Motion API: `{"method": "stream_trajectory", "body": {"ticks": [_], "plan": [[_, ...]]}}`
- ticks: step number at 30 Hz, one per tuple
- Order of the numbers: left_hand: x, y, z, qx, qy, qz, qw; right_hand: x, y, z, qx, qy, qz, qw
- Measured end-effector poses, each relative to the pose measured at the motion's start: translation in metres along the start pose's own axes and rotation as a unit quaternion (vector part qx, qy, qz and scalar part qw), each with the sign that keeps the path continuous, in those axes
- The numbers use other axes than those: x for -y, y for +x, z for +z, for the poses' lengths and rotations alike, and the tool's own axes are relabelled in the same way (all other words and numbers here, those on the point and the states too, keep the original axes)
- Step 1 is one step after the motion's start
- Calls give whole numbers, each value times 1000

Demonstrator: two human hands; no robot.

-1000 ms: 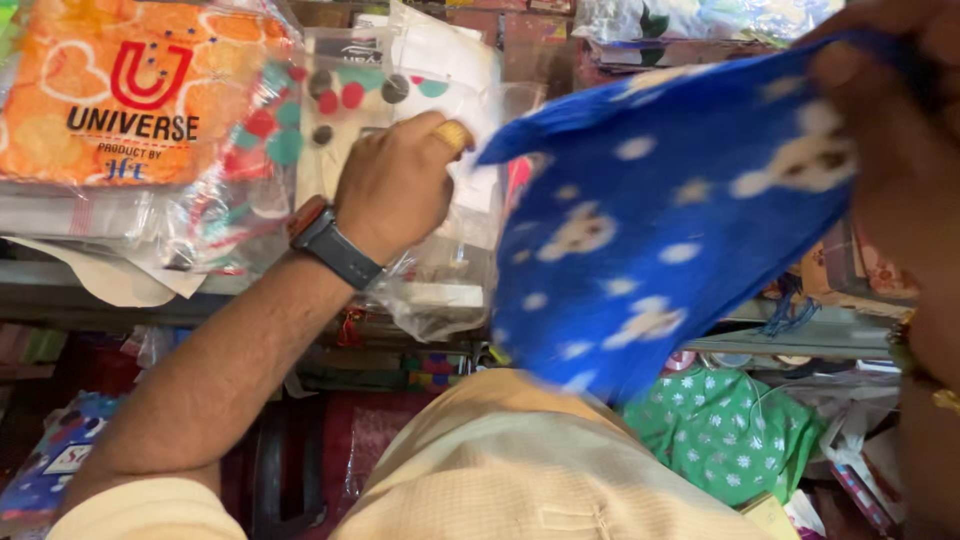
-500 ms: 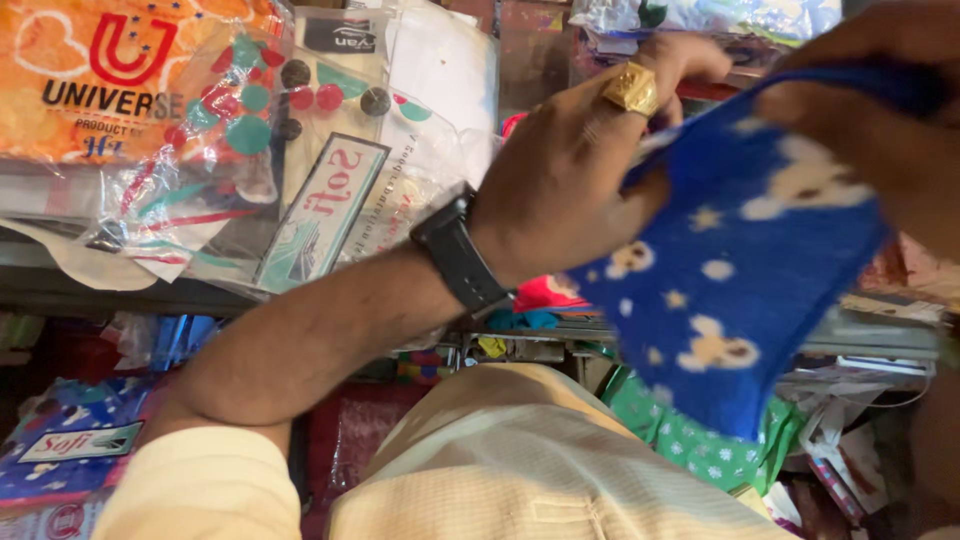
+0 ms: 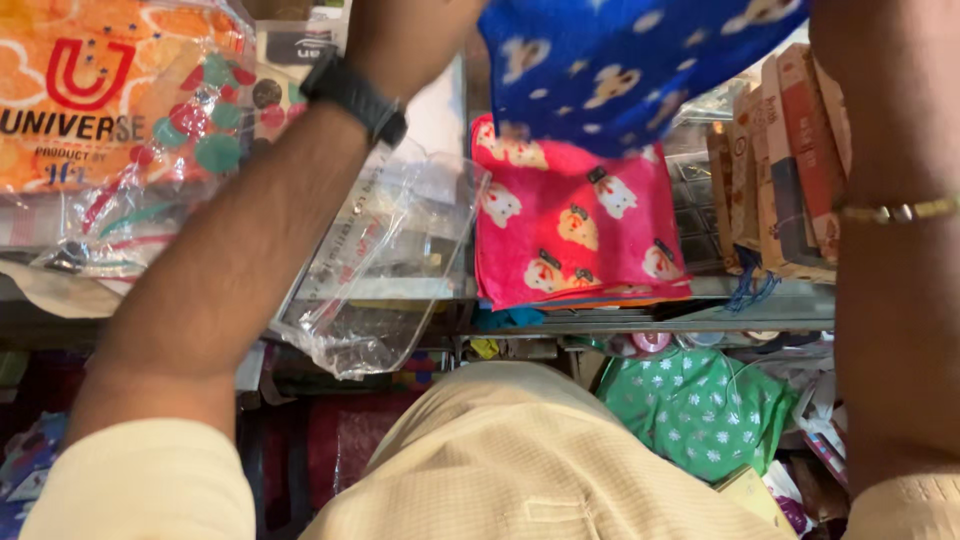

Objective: The person sorts through and organizes several small patterned towels and pieces of clothing by hand on a glass-topped counter, unfolding them and placing them into a stack.

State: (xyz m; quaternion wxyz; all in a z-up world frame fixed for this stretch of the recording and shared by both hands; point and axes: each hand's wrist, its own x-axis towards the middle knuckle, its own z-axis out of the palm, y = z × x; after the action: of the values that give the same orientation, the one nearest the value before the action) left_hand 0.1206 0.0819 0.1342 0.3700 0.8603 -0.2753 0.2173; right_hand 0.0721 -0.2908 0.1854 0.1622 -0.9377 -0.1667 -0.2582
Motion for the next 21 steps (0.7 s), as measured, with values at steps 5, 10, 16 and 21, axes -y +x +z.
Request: {"method": "stream_trajectory", "body": {"ticks": [5,10,16,21], "plan": [[-21,-77,-1,73,-90,180,977,4,-68,0,6,-12,-28,1000],[-28,-107,13,320,-63,232,916,28,-144,32,115,56,-97,987],[-9,-91,41,300,-13,66,952,48,-132,30,263,-10,192,945],[39,-63,92,154,155,-13,976,20,-80,112,45,20,-24,998]]}}
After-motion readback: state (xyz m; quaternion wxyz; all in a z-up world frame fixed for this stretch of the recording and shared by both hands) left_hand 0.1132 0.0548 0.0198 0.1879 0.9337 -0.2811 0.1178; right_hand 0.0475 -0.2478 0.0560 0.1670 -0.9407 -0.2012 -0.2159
